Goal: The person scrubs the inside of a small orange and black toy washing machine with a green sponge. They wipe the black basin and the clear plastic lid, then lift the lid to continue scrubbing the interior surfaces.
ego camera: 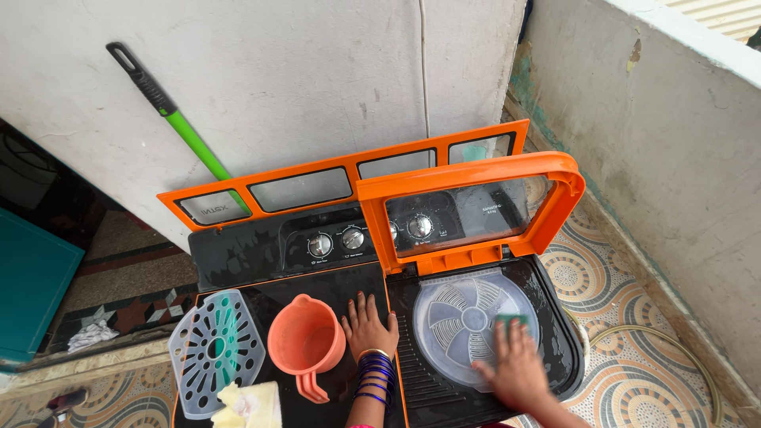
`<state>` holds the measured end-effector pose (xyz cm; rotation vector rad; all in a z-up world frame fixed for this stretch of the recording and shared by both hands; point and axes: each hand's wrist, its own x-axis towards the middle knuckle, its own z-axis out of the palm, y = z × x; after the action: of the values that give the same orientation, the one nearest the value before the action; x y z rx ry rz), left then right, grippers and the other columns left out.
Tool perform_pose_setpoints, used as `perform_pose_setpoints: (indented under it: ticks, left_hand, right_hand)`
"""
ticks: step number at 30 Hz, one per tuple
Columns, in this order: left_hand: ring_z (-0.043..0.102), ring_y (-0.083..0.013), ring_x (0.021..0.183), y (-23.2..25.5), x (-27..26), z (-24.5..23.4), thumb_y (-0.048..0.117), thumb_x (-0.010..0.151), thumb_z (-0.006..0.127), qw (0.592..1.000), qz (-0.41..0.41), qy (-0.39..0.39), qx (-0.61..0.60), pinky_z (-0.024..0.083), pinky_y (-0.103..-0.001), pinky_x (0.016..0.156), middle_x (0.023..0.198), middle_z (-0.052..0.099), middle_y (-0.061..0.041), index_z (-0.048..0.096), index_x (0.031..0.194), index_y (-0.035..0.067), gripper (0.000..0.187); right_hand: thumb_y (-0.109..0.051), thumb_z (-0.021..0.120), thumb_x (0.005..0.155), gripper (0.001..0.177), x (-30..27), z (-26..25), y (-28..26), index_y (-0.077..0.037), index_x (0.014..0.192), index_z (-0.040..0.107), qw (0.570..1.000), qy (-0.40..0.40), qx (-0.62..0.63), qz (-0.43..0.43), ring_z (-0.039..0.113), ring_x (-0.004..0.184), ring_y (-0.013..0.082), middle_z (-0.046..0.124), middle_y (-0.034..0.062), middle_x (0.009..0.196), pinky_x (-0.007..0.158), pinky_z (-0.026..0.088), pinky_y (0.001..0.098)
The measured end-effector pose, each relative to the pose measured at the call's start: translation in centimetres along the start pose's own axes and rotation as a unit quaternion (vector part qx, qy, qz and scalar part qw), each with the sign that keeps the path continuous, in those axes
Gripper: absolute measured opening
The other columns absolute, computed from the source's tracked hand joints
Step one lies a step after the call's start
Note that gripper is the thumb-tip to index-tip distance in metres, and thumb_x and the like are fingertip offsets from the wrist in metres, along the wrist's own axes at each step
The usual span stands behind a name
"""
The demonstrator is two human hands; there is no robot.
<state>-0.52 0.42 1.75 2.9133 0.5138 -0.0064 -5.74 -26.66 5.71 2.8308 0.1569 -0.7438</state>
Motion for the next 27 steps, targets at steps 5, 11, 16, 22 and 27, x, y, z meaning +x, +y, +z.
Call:
perform_pose_setpoints:
  ticks: [5,11,16,22,27]
  left_hand:
    - [0.017,-0.0229,0.155,0.0,0.0,0.2,0.053,0.097,0.046,1.0,0.006,0.008,0.003,0.011,-0.049,0.125,0.166,0.026,-0.003,0.037,0.154,0.018,0.068]
    - [0.019,-0.0232,0.155,-0.2,0.2,0.2,0.052,0.094,0.05,0.999,0.009,0.019,-0.028,0.011,-0.048,0.126,0.166,0.027,-0.002,0.039,0.153,0.018,0.068]
    - [0.019,-0.0237,0.154,-0.4,0.2,0.1,0.051,0.095,0.05,0.999,0.01,0.021,-0.027,0.01,-0.048,0.125,0.166,0.027,-0.003,0.039,0.153,0.017,0.068]
    - [0.019,-0.0228,0.154,-0.2,0.0,0.0,0.052,0.095,0.05,0.999,0.009,0.026,-0.026,0.011,-0.047,0.125,0.165,0.028,-0.003,0.039,0.152,0.018,0.068]
    - [0.019,-0.0224,0.155,-0.1,-0.1,-0.1,0.053,0.094,0.051,1.0,0.005,0.017,-0.018,0.013,-0.048,0.126,0.166,0.028,-0.003,0.04,0.153,0.02,0.068]
  right_hand:
    - [-0.076,0.017,0.101,0.094,-1.4,-0.9,-3.9,-0.009,0.164,-0.005,0.995,-0.012,-0.016,-0.103,-0.006,0.157,0.043,-0.006,0.027,0.169,0.127,0.003,0.0469]
    - [-0.073,0.018,0.098,0.09,7.8,1.3,-0.6,-0.015,0.164,0.0,0.991,0.1,0.086,-0.022,0.0,0.155,0.0408,-0.003,0.0239,0.168,0.124,0.007,0.0472]
    - [-0.078,0.018,0.095,0.09,15.1,1.9,6.0,-0.018,0.162,0.014,0.977,0.188,0.06,0.083,0.008,0.155,0.0338,0.011,0.0182,0.168,0.124,0.012,0.0456]
    - [-0.079,0.026,0.092,0.085,15.2,1.9,7.9,-0.027,0.159,0.03,0.965,0.234,0.084,0.079,0.017,0.156,0.0296,0.023,0.0134,0.167,0.126,0.016,0.0462]
    - [-0.084,0.029,0.088,0.093,8.4,2.8,7.7,-0.025,0.159,0.03,0.973,0.219,-0.001,0.077,0.024,0.154,0.0296,0.029,0.0144,0.164,0.123,0.023,0.0435]
